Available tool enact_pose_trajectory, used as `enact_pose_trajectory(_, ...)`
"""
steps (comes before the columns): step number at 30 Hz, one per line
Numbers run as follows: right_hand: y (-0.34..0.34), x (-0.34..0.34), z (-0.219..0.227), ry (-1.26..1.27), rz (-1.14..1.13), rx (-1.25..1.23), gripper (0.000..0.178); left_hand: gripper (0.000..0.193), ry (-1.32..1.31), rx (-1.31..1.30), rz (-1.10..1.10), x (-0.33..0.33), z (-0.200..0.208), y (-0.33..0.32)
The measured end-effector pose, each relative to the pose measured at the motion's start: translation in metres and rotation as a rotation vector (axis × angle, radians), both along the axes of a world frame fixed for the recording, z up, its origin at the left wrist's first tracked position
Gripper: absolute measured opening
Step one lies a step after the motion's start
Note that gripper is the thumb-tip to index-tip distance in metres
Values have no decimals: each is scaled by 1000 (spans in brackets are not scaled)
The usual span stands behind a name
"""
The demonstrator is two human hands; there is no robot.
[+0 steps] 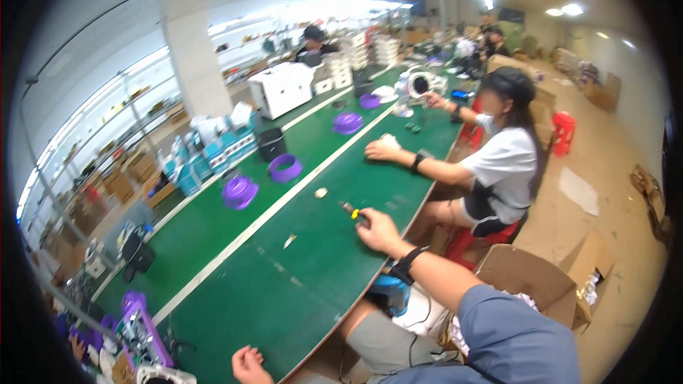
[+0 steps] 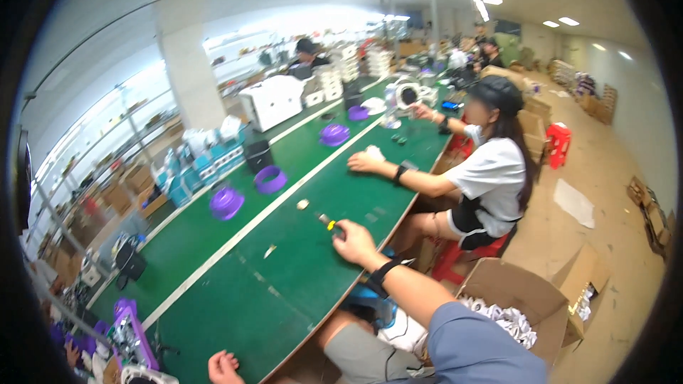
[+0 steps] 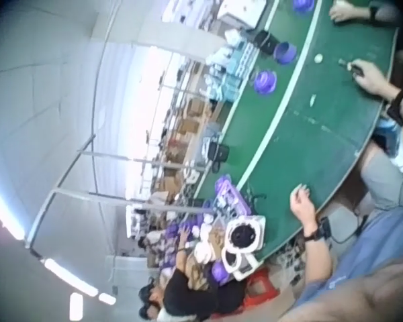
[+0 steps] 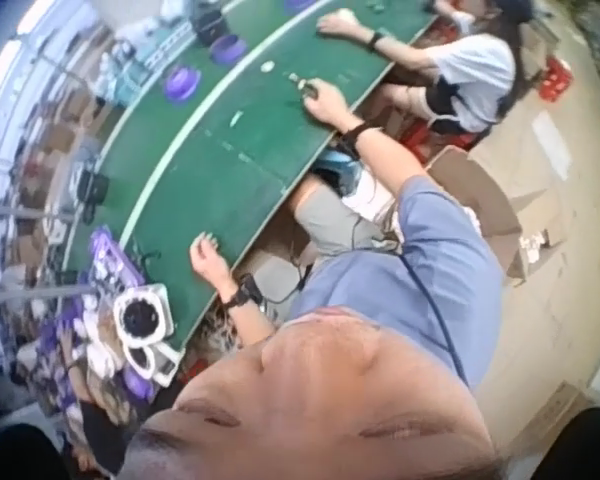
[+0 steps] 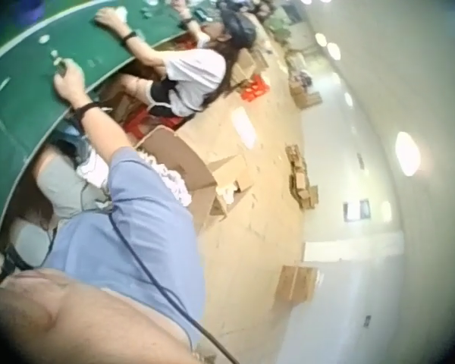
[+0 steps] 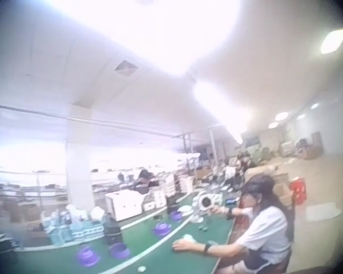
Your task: Assemble a small purple and white electronic device by connecting wires and components using pliers.
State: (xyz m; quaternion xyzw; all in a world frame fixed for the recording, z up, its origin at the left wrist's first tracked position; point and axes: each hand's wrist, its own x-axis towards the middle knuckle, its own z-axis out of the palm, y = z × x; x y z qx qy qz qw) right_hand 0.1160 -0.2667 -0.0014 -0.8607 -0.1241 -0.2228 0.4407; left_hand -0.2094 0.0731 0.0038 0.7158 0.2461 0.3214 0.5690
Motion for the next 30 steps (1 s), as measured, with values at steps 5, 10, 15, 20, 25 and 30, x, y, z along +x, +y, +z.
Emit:
enact_pose_trajectory(5,4,-2,3,26,4,43,34,17,-45,10,35,-8,0,0)
enact_pose_trajectory(10,-3,-3,5,42,29,23,35,17,5,44,-14,-4,2,-3)
enact_pose_trajectory(15,-5,-1,-1,19,60,-26,36,16,22,62,-15,-1,5,-7)
enact_pose_trajectory(20,-2,-3,1,45,84,-37,36,16,21,28,10,-2,2,-7)
enact_pose_trajectory(25,-1,-2,0,46,75,-11,36,17,20,34,0,-2,1,-8)
enact_pose_trajectory(30,-3,-3,0,36,50,-48,37,16,42,9,-11,0,2,-10)
